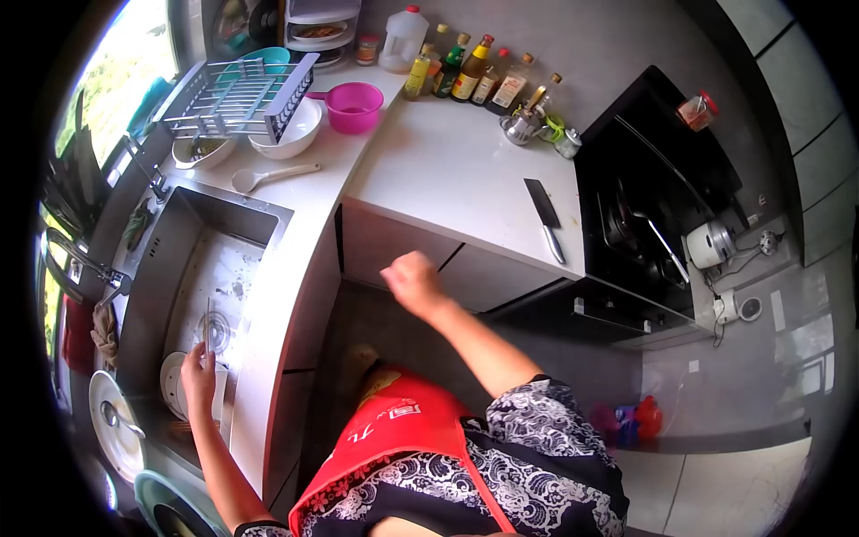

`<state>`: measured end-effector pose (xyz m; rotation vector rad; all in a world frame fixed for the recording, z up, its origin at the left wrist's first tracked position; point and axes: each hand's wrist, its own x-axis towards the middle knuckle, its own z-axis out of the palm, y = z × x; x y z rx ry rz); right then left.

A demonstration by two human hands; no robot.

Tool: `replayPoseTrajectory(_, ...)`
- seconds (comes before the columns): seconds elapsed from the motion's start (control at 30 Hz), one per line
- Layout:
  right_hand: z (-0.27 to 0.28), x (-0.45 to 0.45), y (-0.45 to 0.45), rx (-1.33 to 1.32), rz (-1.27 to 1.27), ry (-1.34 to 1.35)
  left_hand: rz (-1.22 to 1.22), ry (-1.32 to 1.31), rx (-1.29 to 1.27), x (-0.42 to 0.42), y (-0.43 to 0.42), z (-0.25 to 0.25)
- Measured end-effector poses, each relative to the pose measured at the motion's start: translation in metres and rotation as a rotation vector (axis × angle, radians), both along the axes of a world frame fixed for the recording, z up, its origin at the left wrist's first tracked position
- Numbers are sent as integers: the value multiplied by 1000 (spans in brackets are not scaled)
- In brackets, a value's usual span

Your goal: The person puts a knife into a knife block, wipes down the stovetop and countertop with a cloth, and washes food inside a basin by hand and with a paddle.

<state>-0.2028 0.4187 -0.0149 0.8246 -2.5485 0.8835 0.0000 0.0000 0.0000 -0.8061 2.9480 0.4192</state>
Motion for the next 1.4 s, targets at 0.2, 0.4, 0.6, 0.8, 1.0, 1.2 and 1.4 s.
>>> replayPoseTrajectory(0.2, -8, -54, 205, 428, -821, -170, -79, 238, 239, 39, 27, -5)
replayPoseTrajectory(0.4, -25, -96, 323, 499, -1123, -523, 215, 342, 119, 50, 37, -56)
replayPoseTrajectory(0.6, -20, -104, 338, 373, -1052, -597, 451, 290, 54, 50, 34, -65)
replayPoseTrajectory(0.8, 4, -106, 281, 375, -592, 10, 536, 243, 4, 56, 39, -63)
replayPoseTrajectory(1.0, 27, -133, 173, 234, -134, 108, 647, 266, -101, 41, 65, -48)
replayPoseTrajectory(1.2, 57, -117, 40, -369, 324, -818, 657, 212, -45, 47, 69, -45)
replayPoseTrajectory(1.4, 94, -79, -71, -549, 507, -1419, 546, 394, 254, 34, 91, 8)
